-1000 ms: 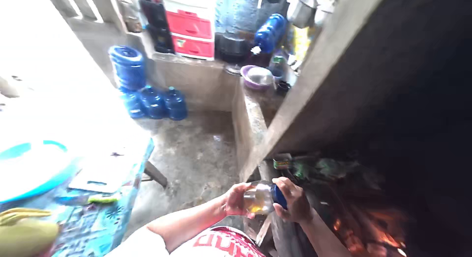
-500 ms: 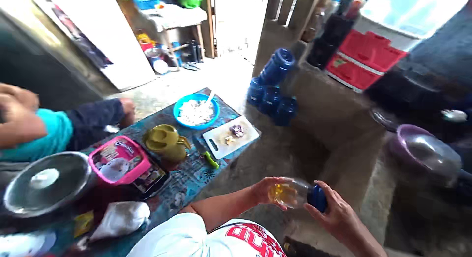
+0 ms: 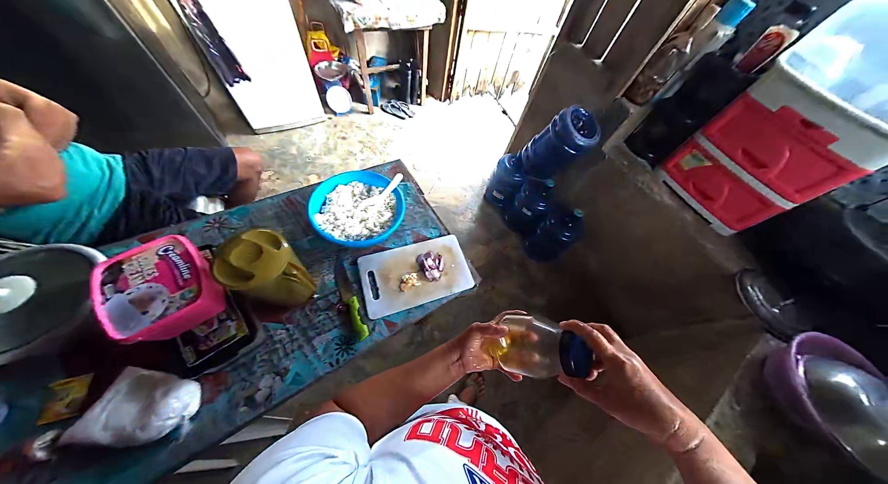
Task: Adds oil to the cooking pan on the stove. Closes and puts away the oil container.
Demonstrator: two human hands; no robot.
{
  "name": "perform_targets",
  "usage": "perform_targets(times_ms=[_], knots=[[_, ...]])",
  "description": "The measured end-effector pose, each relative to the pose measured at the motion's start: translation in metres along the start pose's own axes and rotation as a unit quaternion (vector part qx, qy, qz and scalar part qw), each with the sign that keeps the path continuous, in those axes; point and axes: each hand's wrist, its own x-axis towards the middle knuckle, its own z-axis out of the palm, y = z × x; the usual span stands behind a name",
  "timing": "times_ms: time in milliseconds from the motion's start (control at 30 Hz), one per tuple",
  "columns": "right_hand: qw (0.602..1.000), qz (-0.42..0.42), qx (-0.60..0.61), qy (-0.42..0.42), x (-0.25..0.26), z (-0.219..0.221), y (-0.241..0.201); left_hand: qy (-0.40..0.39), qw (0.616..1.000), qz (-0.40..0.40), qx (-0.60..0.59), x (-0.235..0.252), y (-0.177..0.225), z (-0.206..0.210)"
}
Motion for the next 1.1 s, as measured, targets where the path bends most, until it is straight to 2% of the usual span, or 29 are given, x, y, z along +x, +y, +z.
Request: perform_targets(times_ms=[167,300,400,533,667,800,867,933,967,1033,1100], knots=[[0.994,0.103,-0.003,-0.034,0.043,-0.07,0.065,-0.003,0.997,0.077,0.029,0.105,0.005,-0.004],[0.987,0.153,-0.019,-0.051,0.081,-0.109,0.119,0.027,0.981,0.16,0.105,0.185,0.012,-0.005],[0.996,0.088,0.028,0.013,0.106,-0.123,0.164,0.022,0.981,0.175,0.079,0.231,0.021,-0.016],[0.994,-0.047,-0.014,0.098,0.141,-0.14,0.218,0.012,0.99,0.142,-0.001,0.285,0.038,-0.025],[0.987,-0.121,-0.1,0.035,0.185,-0.173,0.263,-0.012,0.994,0.106,-0.017,0.342,0.06,-0.041],[0.944,-0.26,-0.192,0.067,0.232,-0.197,0.331,-0.002,0.998,0.064,-0.026,0.403,0.085,-0.059],[0.931,-0.28,-0.215,0.096,0.256,-0.208,0.363,0.002,0.999,0.044,-0.027,0.438,0.099,-0.066],[0.946,-0.21,-0.212,0.127,0.282,-0.219,0.385,0.049,0.997,0.056,-0.019,0.477,0.118,-0.068],[0.963,-0.133,-0.199,0.127,0.295,-0.227,0.39,0.048,0.996,0.074,-0.008,0.498,0.129,-0.073],[0.987,0.082,-0.131,0.033,0.321,-0.255,0.387,0.035,0.991,0.115,0.053,0.538,0.152,-0.082],[0.974,0.213,-0.042,-0.055,0.353,-0.289,0.397,0.016,0.984,0.132,0.117,0.575,0.175,-0.091]])
